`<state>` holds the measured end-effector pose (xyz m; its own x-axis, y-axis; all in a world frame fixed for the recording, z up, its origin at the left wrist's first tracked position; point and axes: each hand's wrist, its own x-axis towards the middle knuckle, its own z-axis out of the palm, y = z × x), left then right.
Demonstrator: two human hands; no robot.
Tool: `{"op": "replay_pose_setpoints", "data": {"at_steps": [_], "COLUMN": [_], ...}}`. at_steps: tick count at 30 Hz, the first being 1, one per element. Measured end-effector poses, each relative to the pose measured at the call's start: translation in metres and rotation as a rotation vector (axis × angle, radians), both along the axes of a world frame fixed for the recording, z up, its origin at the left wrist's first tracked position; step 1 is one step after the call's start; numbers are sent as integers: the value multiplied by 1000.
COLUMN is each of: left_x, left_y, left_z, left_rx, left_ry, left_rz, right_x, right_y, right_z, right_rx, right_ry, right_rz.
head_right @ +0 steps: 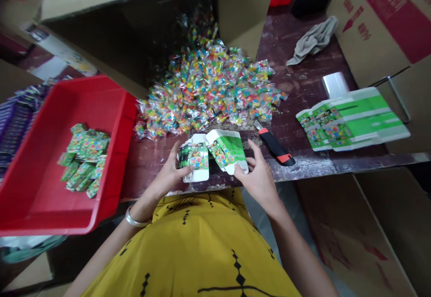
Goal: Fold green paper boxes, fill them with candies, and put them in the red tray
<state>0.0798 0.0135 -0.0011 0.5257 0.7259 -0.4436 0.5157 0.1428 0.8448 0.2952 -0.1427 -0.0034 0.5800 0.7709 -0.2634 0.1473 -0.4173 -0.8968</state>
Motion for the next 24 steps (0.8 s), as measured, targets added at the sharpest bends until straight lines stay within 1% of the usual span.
{"op": "replay_pose_setpoints", "data": {"at_steps": [4, 6, 9, 12, 15, 20, 24], "left_x": [3, 6, 13, 19, 24, 30, 30], "left_y": [-2, -5, -10, -14, -16, -19, -21], "left_z": [3, 8, 17, 25, 30, 31, 28], "left_rx": [29, 71, 175, 271, 343, 398, 447], "left_ry": [31, 101, 245, 345, 393, 449, 447], "left_rz": [1, -20, -55, -122, -176, -209, -231], "right_x": [-1, -4, -11, -17, -19, -18, -18], "right_y": [2, 5, 8, 12, 14, 19, 34], "right_z": [6, 11, 17, 20, 22, 27, 27], "right_rx": [-46, -94, -164, -150, -152, -185, -272], "right_ry": [-69, -122, -227, -335, -355, -334, -382], "right_rz": [47, 94, 165, 211, 242, 274, 213]}}
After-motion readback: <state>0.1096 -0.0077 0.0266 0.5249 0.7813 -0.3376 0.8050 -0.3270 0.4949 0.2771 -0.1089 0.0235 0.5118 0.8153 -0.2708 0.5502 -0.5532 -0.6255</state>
